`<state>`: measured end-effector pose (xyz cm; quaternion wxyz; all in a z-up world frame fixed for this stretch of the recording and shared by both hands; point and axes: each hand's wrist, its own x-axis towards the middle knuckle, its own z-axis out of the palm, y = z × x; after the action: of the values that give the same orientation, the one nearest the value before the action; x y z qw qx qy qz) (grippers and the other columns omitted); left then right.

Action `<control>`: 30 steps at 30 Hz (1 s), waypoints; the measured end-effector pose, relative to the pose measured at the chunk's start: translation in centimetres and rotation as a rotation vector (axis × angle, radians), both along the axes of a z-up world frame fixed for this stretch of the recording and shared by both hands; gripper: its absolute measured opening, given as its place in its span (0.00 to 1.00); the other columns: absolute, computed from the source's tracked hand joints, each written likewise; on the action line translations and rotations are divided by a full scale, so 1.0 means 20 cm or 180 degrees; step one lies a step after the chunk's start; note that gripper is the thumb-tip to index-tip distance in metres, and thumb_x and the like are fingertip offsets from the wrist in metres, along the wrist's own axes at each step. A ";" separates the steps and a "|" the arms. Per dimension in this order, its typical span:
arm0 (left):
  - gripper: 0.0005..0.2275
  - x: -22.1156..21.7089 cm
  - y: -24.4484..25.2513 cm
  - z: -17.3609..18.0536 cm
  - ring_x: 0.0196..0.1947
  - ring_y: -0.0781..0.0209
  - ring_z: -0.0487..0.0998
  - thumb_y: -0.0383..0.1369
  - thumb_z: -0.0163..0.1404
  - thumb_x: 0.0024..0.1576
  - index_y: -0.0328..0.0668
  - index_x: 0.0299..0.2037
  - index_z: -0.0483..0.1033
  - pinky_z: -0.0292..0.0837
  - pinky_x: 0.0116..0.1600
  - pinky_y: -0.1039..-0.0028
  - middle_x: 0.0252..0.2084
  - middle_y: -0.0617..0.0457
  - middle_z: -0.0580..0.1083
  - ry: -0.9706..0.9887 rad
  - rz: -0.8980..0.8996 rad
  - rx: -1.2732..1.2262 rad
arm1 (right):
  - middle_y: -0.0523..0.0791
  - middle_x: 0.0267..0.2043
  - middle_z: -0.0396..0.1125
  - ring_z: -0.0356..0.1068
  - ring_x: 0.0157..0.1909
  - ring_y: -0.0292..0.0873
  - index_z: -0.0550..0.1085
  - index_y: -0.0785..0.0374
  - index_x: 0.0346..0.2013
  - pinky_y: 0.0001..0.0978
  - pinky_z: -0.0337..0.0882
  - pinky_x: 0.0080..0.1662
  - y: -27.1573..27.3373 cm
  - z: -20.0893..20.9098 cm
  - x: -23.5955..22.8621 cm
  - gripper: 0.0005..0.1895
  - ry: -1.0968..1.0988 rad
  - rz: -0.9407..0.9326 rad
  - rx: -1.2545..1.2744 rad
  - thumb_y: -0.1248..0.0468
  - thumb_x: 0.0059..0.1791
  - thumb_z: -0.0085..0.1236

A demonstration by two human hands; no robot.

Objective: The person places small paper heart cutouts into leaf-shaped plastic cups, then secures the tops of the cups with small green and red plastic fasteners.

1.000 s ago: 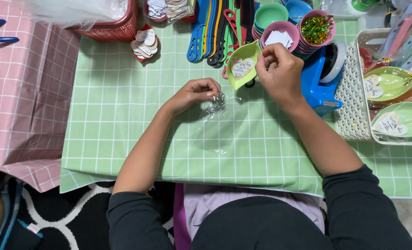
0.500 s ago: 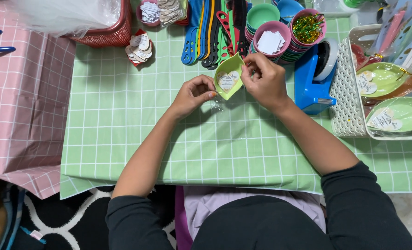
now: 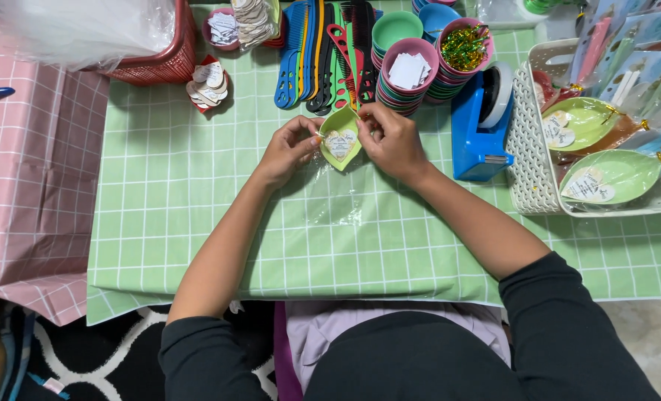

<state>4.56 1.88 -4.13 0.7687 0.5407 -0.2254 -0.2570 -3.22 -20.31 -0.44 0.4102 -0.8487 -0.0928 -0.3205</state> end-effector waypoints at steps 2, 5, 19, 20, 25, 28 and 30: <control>0.08 -0.01 -0.01 0.06 0.36 0.70 0.75 0.28 0.57 0.57 0.39 0.40 0.70 0.74 0.32 0.88 0.57 0.44 0.69 0.0127 -0.0058 0.0077 | 0.47 0.23 0.69 0.66 0.17 0.42 0.76 0.61 0.40 0.30 0.65 0.20 0.01 0.01 -0.01 0.04 0.0068 0.0053 0.0103 0.69 0.50 0.60; 0.07 0.02 -0.01 0.06 0.36 0.70 0.75 0.26 0.57 0.57 0.39 0.39 0.70 0.74 0.32 0.88 0.58 0.45 0.69 0.0179 -0.0011 0.0056 | 0.48 0.26 0.71 0.68 0.19 0.42 0.76 0.61 0.41 0.29 0.68 0.21 0.01 -0.02 0.00 0.05 0.0098 0.0112 0.0241 0.70 0.50 0.58; 0.08 0.03 -0.14 0.11 0.50 0.56 0.79 0.30 0.56 0.59 0.37 0.41 0.70 0.82 0.48 0.73 0.61 0.44 0.67 0.0095 0.0239 -0.0282 | 0.50 0.39 0.71 0.73 0.38 0.44 0.77 0.59 0.52 0.38 0.75 0.35 0.03 0.08 -0.03 0.12 0.0443 0.0615 0.0970 0.64 0.57 0.48; 0.08 0.02 -0.13 0.12 0.51 0.55 0.78 0.30 0.57 0.59 0.37 0.41 0.70 0.82 0.49 0.71 0.61 0.44 0.67 0.0037 0.0218 -0.0247 | 0.49 0.37 0.72 0.70 0.37 0.40 0.78 0.58 0.52 0.36 0.74 0.38 0.04 0.11 -0.03 0.13 0.0453 0.0716 0.0976 0.64 0.57 0.47; 0.06 -0.03 -0.12 0.10 0.54 0.51 0.77 0.26 0.56 0.59 0.37 0.39 0.71 0.77 0.57 0.61 0.61 0.43 0.67 -0.0258 0.0138 -0.0132 | 0.46 0.30 0.68 0.65 0.24 0.35 0.80 0.57 0.48 0.27 0.68 0.29 0.04 0.10 -0.02 0.11 0.0575 0.1077 0.1125 0.64 0.55 0.51; 0.06 -0.05 -0.12 0.09 0.55 0.51 0.76 0.26 0.56 0.59 0.36 0.40 0.72 0.74 0.59 0.58 0.61 0.44 0.67 -0.0399 0.0107 -0.0031 | 0.44 0.28 0.69 0.63 0.26 0.35 0.81 0.58 0.40 0.26 0.64 0.30 0.02 0.06 0.00 0.05 0.0554 0.1032 0.0821 0.66 0.51 0.59; 0.06 -0.05 -0.12 0.10 0.55 0.52 0.76 0.26 0.57 0.59 0.36 0.40 0.72 0.73 0.60 0.58 0.61 0.44 0.67 -0.0452 0.0104 -0.0020 | 0.43 0.27 0.69 0.62 0.24 0.35 0.81 0.58 0.36 0.25 0.63 0.29 0.01 0.02 0.02 0.03 0.0551 0.0976 0.0769 0.67 0.49 0.63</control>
<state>3.53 -0.50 -2.11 0.7565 0.5588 -0.2714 -0.2047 -2.90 -20.11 -0.06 0.5594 -0.7937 -0.1462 -0.1891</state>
